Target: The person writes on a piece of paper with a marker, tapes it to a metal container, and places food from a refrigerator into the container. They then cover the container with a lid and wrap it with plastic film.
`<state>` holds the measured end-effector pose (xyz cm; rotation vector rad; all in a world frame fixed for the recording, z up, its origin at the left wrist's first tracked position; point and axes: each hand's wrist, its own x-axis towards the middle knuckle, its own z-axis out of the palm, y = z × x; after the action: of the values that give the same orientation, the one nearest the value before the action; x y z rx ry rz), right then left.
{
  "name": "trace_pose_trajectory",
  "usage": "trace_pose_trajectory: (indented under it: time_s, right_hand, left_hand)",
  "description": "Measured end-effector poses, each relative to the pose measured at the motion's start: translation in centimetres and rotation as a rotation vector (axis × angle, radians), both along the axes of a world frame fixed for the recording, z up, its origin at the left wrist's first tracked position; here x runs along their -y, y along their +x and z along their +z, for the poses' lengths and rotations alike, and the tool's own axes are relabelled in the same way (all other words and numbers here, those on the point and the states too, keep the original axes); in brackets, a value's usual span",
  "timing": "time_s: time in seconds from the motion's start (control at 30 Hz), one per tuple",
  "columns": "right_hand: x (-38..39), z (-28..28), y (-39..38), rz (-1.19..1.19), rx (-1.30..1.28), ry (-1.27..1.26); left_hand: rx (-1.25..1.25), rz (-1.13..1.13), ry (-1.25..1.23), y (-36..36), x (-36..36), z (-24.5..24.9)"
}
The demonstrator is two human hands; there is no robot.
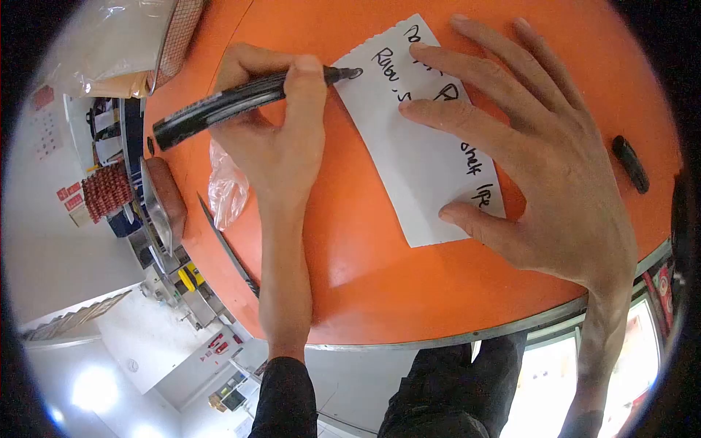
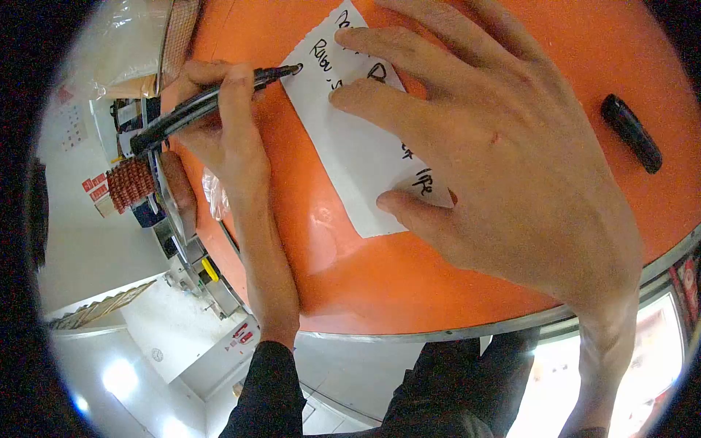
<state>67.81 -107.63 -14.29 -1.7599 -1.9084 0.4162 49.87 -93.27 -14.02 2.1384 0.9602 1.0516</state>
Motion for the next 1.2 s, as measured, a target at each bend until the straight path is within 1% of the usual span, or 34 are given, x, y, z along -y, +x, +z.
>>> trace_pose_trajectory:
  time_s: [0.1,0.17,0.27,0.47,0.7,0.9,1.0,1.2]
  right_hand:
    - [-0.3,0.1,0.0,0.027,0.004,0.023]
    - [-0.5,0.1,0.0,0.042,0.002,0.036]
    - [-1.0,0.2,0.0,0.051,-0.005,0.047]
    - [0.9,0.2,0.1,-0.025,-0.032,-0.018]
    - [5.5,-0.1,0.7,-0.229,-0.117,-0.214]
    - [11.8,-0.2,0.9,-0.439,-0.187,-0.41]
    - [15.3,-0.3,1.1,-0.558,-0.212,-0.52]
    - [21.1,-0.2,1.7,-0.791,-0.251,-0.71]
  left_hand:
    - [0.062,-0.041,0.024,-0.2,0.2,0.2]
    - [0.084,-0.031,-0.025,0.0,0.5,0.2]
    - [0.067,-0.06,0.005,-0.3,0.0,-0.2]
    - [0.026,-0.064,-0.007,0.1,0.3,0.1]
    - [0.038,-0.088,-0.003,-0.5,0.0,0.0]
    - [0.025,-0.055,-0.023,0.0,0.4,0.1]
    - [0.092,-0.095,0.01,-0.2,0.1,-0.2]
    - [0.012,-0.112,-0.05,-0.3,0.5,0.1]
